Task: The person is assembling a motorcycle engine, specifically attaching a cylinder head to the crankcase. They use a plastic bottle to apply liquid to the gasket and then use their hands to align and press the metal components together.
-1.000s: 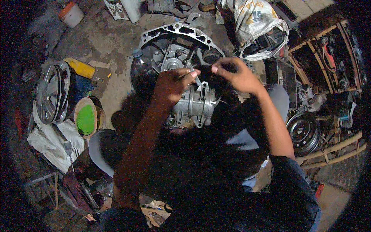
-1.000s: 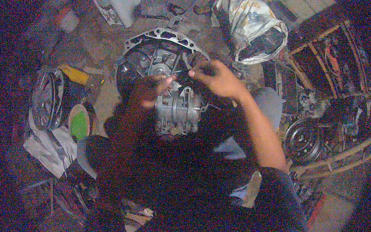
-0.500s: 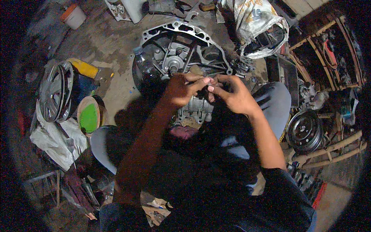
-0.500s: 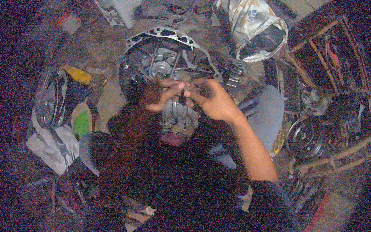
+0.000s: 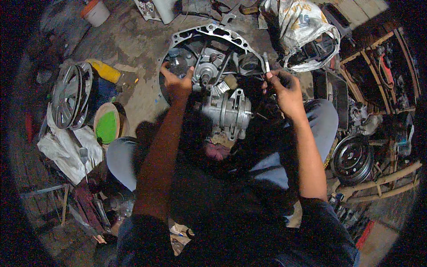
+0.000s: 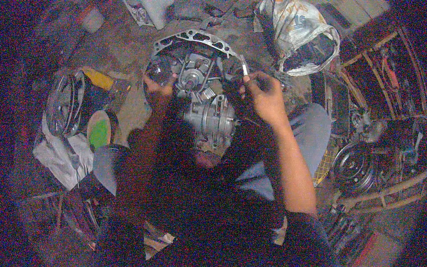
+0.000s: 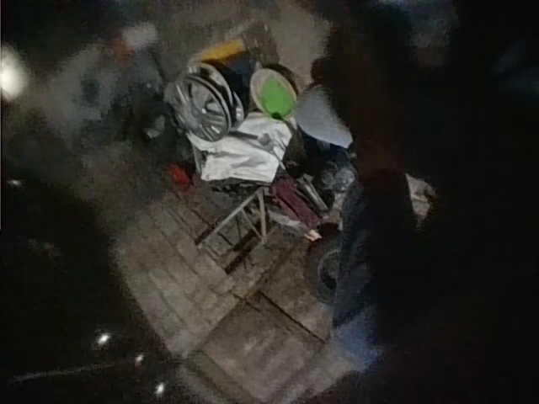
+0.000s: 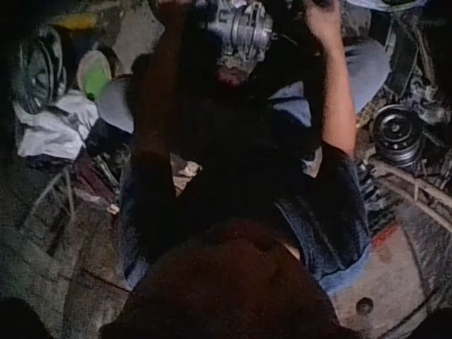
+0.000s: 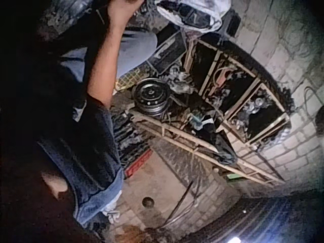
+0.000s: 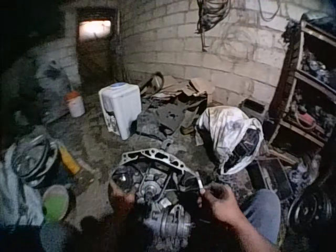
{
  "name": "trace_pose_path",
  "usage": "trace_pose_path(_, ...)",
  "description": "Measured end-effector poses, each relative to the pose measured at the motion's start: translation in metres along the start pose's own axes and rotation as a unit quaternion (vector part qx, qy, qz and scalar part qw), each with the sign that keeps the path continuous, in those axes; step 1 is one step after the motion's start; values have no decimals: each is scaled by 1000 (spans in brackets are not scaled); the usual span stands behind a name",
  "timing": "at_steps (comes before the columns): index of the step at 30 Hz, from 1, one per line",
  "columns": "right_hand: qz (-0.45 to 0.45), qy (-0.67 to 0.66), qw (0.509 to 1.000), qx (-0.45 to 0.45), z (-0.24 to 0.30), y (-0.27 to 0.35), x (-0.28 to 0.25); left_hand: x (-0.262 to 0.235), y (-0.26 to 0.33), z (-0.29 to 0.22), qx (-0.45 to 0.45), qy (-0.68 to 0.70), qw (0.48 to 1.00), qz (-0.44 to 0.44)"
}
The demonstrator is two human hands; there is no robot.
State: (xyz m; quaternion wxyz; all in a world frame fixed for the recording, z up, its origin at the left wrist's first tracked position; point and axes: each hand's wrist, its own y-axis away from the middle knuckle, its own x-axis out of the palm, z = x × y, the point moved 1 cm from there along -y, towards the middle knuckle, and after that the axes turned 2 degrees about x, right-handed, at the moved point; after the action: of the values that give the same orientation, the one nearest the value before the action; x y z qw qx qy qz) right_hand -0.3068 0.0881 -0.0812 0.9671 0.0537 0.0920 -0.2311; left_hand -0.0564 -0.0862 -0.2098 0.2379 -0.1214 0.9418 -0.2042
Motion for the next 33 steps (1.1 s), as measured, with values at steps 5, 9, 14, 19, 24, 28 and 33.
trace_pose_path(5, -7, -2, 1000, 2, 6, 4, -7, -11, -10, -9, 19, 46, 996, -75)
trace_pose_path(9, -30, -30, 999, 14, 10, 13, -19, -56, -27, -93, 27, 35, 997, -70)
trace_pose_path(14, -12, -26, 999, -26, 9, 13, -25, -87, 7, -91, -53, 187, 945, 263)
trace_pose_path(19, -23, -30, 999, -16, 6, 14, -34, -85, 80, -114, -76, 121, 833, 535)
trace_pose_path(24, -27, -32, 999, 10, 9, 18, -28, -84, 128, -103, -185, 194, 761, 591)
trace_pose_path(28, -31, -13, 999, -15, 5, 16, -26, -77, 142, -90, -276, 176, 763, 558)
trace_pose_path(33, -38, -54, 998, 18, 2, 13, -27, -80, 123, -115, -379, 207, 701, 567)
